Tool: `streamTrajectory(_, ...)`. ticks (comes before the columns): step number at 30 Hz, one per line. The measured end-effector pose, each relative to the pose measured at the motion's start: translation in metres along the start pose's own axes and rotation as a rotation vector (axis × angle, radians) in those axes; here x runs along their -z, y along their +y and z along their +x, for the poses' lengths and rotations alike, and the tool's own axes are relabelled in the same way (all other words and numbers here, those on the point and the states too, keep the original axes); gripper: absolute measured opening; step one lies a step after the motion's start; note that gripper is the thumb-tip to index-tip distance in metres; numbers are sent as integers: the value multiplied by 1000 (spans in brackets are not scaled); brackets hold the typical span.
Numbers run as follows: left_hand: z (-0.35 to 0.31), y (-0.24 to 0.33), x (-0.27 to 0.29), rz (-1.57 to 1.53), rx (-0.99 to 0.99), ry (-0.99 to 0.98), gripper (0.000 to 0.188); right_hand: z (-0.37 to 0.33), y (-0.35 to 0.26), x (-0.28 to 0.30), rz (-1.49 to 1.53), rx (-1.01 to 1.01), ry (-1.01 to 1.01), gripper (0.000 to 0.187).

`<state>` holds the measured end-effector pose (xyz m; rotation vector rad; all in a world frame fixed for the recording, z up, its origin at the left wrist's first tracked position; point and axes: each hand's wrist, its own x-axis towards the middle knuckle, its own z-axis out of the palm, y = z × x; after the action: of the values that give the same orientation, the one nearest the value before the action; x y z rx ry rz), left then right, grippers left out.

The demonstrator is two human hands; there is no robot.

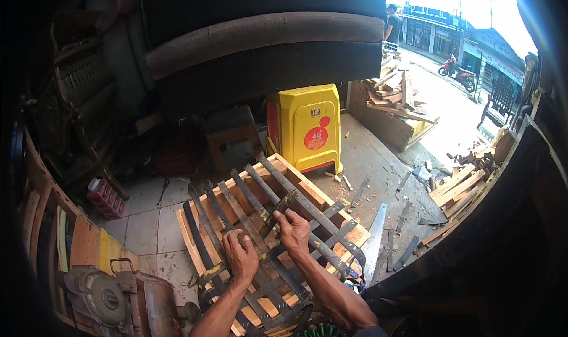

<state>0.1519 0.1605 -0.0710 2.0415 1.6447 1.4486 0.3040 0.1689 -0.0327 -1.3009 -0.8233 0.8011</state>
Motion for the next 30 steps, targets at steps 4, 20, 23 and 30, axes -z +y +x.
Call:
streamTrajectory(4, 45, 26, 11, -221, -56, -185, 32, 19, -9, 17, 76, -47, -110, 36)
streamTrajectory(20, 105, 53, -69, 339, 109, -846, 33, 75, 2, 73, -788, -141, -305, 48)
streamTrajectory(23, 112, 42, -101, 236, 354, -997, 32, 85, 6, 58, -1045, -221, -364, 62)
streamTrajectory(30, 107, -12, -111, -544, 672, -1148, 28, 114, 28, 41, -980, -324, -356, 57)
